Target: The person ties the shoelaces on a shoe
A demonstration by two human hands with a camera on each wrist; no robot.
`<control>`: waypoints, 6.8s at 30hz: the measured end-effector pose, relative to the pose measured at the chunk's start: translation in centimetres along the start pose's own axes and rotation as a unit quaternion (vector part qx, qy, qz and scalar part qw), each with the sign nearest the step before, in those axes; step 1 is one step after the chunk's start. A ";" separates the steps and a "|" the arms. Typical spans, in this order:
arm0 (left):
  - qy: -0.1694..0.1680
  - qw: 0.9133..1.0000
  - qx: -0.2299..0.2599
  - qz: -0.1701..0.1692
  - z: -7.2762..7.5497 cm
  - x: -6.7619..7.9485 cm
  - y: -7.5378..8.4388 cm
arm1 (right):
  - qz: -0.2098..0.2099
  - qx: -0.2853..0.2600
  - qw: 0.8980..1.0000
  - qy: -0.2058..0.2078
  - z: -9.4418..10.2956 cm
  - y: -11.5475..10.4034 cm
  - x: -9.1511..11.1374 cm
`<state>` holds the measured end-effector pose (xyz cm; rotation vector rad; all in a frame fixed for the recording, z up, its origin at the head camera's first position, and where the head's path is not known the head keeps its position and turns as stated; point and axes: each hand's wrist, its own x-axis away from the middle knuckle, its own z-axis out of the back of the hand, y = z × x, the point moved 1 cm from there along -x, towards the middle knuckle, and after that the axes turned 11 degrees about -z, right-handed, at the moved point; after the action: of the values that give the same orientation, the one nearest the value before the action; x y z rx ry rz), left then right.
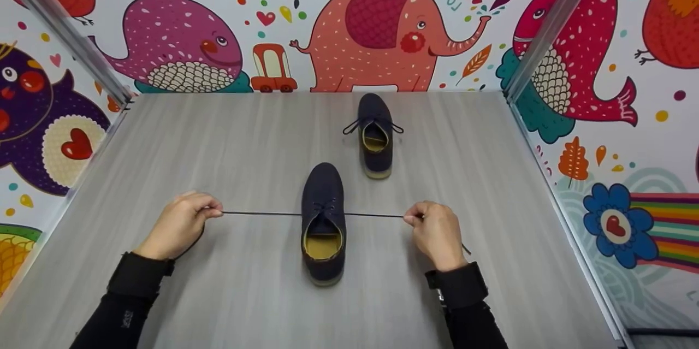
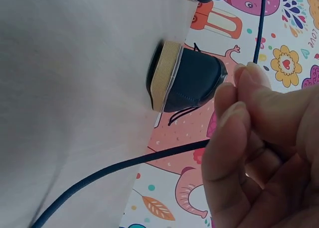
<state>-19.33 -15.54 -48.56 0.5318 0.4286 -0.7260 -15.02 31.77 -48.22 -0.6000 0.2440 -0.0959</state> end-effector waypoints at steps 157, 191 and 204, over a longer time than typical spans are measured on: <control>-0.088 0.984 0.106 -0.110 -10.5 -9.4 4.9 | 0.291 0.062 0.948 -0.110 -3.7 -1.0 -3.7; -0.060 0.991 0.106 -0.052 -5.9 -3.7 5.8 | 0.134 0.026 0.989 0.049 2.3 -0.1 -0.2; -0.011 0.988 0.111 -0.104 -6.1 -5.9 7.9 | 0.186 -0.142 0.972 -0.009 1.3 -7.2 1.3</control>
<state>-18.75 -3.95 -47.72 0.6950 0.3875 -0.9870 -13.55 26.34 -43.36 -0.8291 0.3523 0.3122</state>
